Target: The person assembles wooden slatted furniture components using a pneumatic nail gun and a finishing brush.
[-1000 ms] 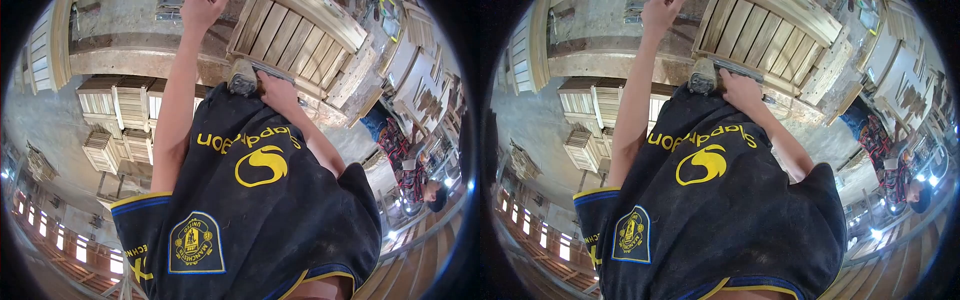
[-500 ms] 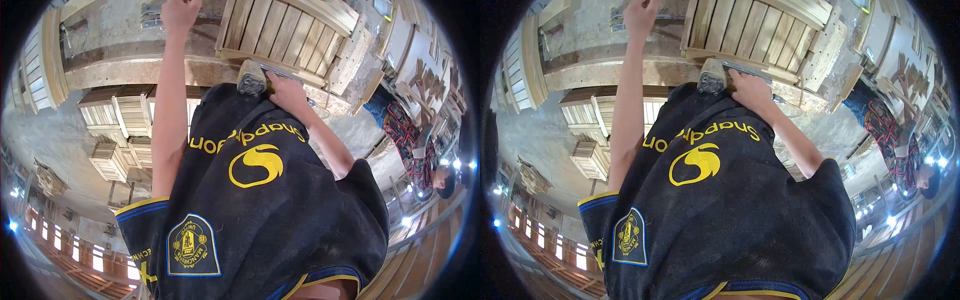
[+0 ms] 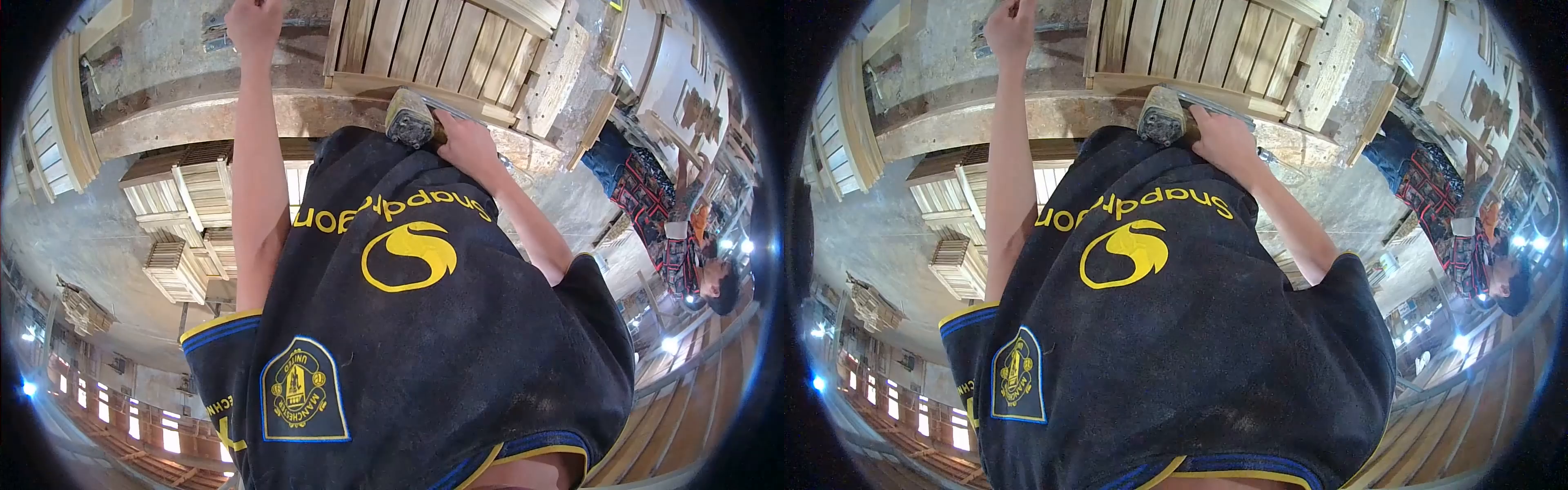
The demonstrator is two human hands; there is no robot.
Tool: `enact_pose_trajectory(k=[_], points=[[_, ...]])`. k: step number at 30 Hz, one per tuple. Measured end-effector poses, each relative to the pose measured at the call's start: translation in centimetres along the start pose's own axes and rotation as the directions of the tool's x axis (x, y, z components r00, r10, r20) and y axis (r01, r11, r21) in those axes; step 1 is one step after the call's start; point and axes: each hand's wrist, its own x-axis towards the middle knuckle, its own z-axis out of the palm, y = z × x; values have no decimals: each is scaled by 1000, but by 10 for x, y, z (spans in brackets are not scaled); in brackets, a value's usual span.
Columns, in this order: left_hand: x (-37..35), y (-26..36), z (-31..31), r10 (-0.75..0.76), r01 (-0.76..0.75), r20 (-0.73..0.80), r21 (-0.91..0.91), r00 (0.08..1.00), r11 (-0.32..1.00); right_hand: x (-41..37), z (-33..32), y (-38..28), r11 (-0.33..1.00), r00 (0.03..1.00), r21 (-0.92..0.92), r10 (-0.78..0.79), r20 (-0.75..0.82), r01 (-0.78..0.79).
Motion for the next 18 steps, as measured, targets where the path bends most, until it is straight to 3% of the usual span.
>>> enact_pose_trajectory(k=[4,6,11,13,18], points=[[3,-2,-1,36,-35,40,-19,999,999,-11,10,22,999,998,7,49,-35,-49],[6,-16,3,73,-75,16,88,997,993,-23,13,38,996,995,24,89,-47,-88],[5,-22,3,170,-169,-57,16,984,985,-47,9,74,985,980,21,172,-100,-171],[9,-25,0,78,-83,44,106,996,991,-52,18,88,985,974,28,172,-146,-170],[9,-28,4,65,-66,19,72,998,995,-57,27,100,988,956,14,152,-250,-154]])
